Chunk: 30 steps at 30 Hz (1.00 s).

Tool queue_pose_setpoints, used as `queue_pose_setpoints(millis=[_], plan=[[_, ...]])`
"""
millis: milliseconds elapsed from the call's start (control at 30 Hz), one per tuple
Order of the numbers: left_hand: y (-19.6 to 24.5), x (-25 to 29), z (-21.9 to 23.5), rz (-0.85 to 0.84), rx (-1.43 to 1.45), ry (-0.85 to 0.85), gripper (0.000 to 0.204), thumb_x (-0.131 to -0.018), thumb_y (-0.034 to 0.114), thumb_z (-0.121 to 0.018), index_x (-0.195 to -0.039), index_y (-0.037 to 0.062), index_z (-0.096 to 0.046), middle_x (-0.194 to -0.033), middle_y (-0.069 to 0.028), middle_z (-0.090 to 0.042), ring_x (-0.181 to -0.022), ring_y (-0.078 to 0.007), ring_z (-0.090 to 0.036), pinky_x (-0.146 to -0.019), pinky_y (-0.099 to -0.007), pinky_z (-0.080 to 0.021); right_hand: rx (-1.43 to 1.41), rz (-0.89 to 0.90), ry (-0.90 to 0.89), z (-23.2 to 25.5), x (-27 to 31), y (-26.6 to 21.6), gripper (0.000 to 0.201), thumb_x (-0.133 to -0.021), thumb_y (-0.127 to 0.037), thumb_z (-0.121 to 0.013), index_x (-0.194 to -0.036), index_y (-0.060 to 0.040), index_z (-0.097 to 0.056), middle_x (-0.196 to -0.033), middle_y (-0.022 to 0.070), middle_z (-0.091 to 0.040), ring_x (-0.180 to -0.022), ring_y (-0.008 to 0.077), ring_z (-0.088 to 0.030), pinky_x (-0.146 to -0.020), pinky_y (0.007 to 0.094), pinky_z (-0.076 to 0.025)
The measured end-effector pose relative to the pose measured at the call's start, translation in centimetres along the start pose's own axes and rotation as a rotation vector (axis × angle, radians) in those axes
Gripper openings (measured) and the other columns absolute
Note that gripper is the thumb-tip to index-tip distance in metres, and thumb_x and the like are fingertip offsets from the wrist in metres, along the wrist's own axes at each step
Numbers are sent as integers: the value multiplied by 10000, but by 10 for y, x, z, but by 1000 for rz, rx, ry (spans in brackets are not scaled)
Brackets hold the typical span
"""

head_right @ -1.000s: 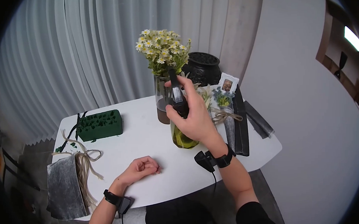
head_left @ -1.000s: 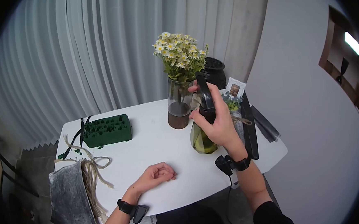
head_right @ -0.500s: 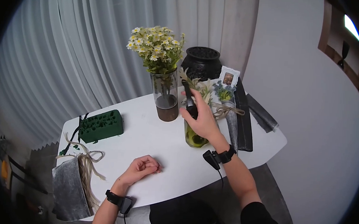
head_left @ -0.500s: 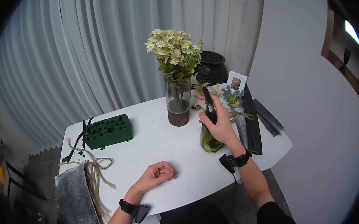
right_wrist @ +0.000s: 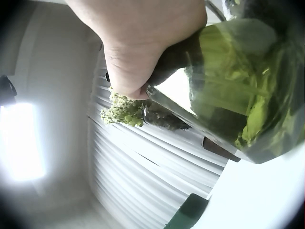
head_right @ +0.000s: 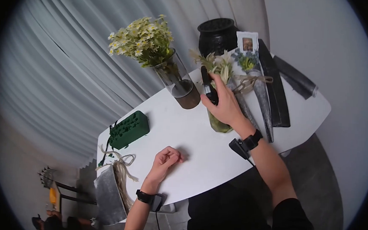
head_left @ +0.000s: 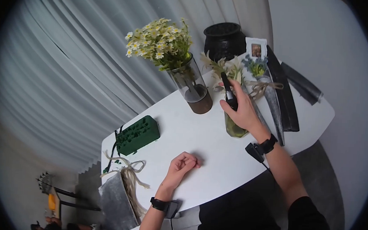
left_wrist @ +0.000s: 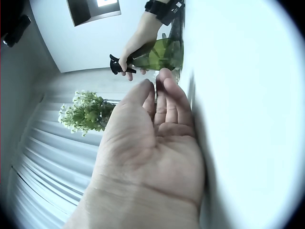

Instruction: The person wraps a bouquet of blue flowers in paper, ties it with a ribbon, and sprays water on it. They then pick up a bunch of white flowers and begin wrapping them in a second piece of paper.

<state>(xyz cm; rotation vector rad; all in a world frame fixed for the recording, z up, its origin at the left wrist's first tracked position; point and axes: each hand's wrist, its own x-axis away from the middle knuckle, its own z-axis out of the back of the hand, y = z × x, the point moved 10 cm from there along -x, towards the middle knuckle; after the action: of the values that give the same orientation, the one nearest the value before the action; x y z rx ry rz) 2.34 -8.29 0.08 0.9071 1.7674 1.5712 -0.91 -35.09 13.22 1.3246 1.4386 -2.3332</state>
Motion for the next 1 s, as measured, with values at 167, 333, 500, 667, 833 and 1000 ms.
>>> queue_pose_setpoints(millis=[167,333,500,667,833,1000], plan=[[1,-21,-3,126,135,45,157,-994,85,-628,-1131,42,-564,-1125,-72,-656,-1035,-159,-632,-946,-295,-493,-50,15,71,7,5,10,625,-870,-161,-700,-1401,6,-416,-1208,255,-609,-1051,442,-619,-912,433,-495],[38,-72,-6,6,-307,118,469,-923,107,-735,-1310,34,-480,-1350,-97,-514,-1166,-203,-581,-983,-350,-505,-98,0,95,9,12,10,652,-840,-152,-705,-1409,-16,-417,-1211,240,-607,-1026,432,-629,-883,440,-510],[105,-136,43,-269,-465,689,1135,-715,221,-943,-1525,60,-164,-1484,-222,-359,-1356,-319,-429,-1107,-426,-408,-30,19,127,15,14,5,682,-833,-178,-752,-1419,-33,-435,-941,179,-603,-720,302,-608,-667,398,-484],[119,-191,45,-398,-408,745,1249,-643,194,-984,-1536,61,-120,-1463,-200,-363,-1352,-299,-411,-1119,-397,-356,-69,-26,104,15,15,7,665,-808,-168,-749,-1389,-53,-445,-1144,177,-621,-739,313,-650,-701,405,-514],[125,-208,27,-584,-317,833,1144,-642,136,-976,-1469,6,-196,-1408,-164,-414,-1287,-241,-453,-1090,-359,-374,-92,-31,83,13,14,8,692,-805,-146,-746,-1405,-56,-414,-1218,180,-598,-822,335,-702,-740,422,-533],[118,-209,45,-635,-364,909,1027,-657,129,-967,-1416,1,-287,-1340,-153,-480,-1244,-234,-494,-1074,-351,-392,-105,-63,48,12,13,9,632,-791,-172,-722,-1335,-86,-412,-1221,171,-584,-937,427,-665,-736,481,-555]])
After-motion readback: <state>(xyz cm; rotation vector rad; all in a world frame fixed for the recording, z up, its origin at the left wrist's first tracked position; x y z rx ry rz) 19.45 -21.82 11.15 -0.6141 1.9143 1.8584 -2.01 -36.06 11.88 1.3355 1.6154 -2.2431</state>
